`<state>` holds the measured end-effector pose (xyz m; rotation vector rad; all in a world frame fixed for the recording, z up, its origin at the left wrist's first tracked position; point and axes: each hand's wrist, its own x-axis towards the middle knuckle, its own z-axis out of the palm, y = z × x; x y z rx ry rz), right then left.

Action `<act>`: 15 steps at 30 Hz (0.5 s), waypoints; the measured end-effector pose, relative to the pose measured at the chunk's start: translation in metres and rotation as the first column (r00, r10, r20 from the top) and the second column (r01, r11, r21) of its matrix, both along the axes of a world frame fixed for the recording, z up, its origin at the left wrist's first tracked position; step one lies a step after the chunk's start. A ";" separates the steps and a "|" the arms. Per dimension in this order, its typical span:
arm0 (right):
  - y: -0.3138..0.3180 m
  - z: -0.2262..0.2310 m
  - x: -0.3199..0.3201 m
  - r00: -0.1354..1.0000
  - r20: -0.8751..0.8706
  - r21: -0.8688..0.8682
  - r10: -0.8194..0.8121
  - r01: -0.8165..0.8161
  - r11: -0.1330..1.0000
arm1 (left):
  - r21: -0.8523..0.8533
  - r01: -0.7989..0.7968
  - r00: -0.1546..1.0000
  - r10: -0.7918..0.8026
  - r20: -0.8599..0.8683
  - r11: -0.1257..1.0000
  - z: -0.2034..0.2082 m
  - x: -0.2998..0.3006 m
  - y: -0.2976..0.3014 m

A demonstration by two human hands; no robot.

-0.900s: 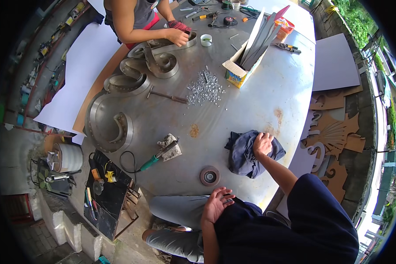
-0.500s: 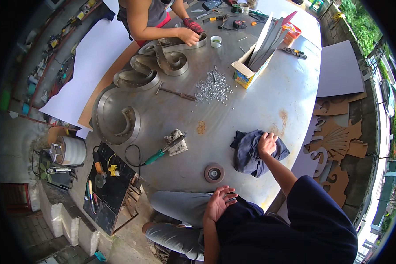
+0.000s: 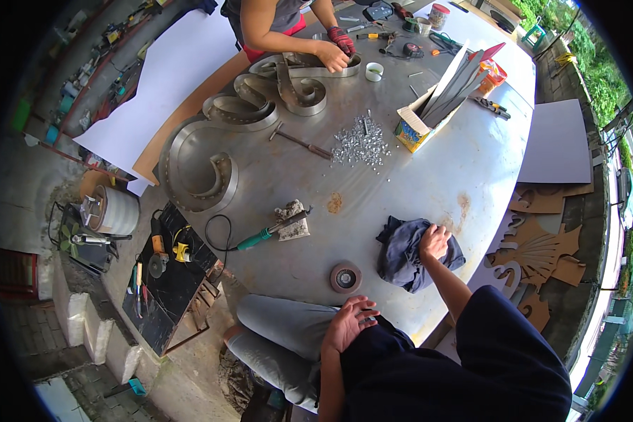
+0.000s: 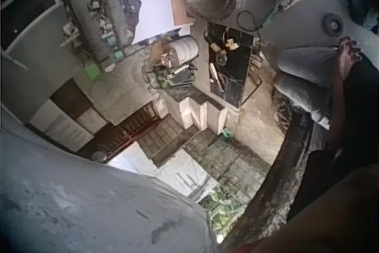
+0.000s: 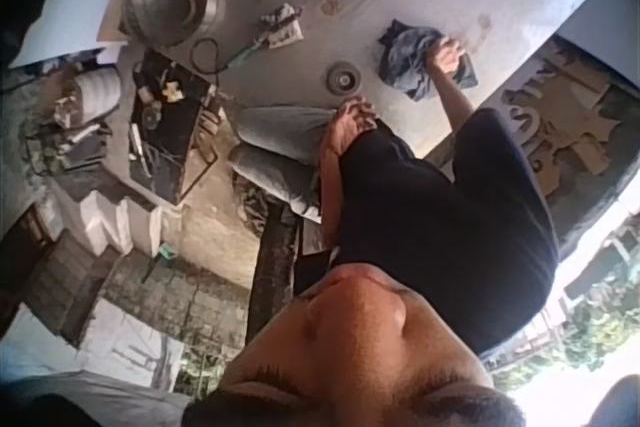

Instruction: Assembling and soldering components of a metal sign at a workshop table.

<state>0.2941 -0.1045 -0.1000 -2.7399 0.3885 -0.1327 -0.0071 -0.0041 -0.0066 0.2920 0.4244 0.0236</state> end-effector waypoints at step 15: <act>0.002 0.002 0.002 0.999 -0.024 -0.022 -0.040 0.040 0.999 | 0.013 -0.005 1.000 0.005 0.007 1.000 -0.001 0.000 0.002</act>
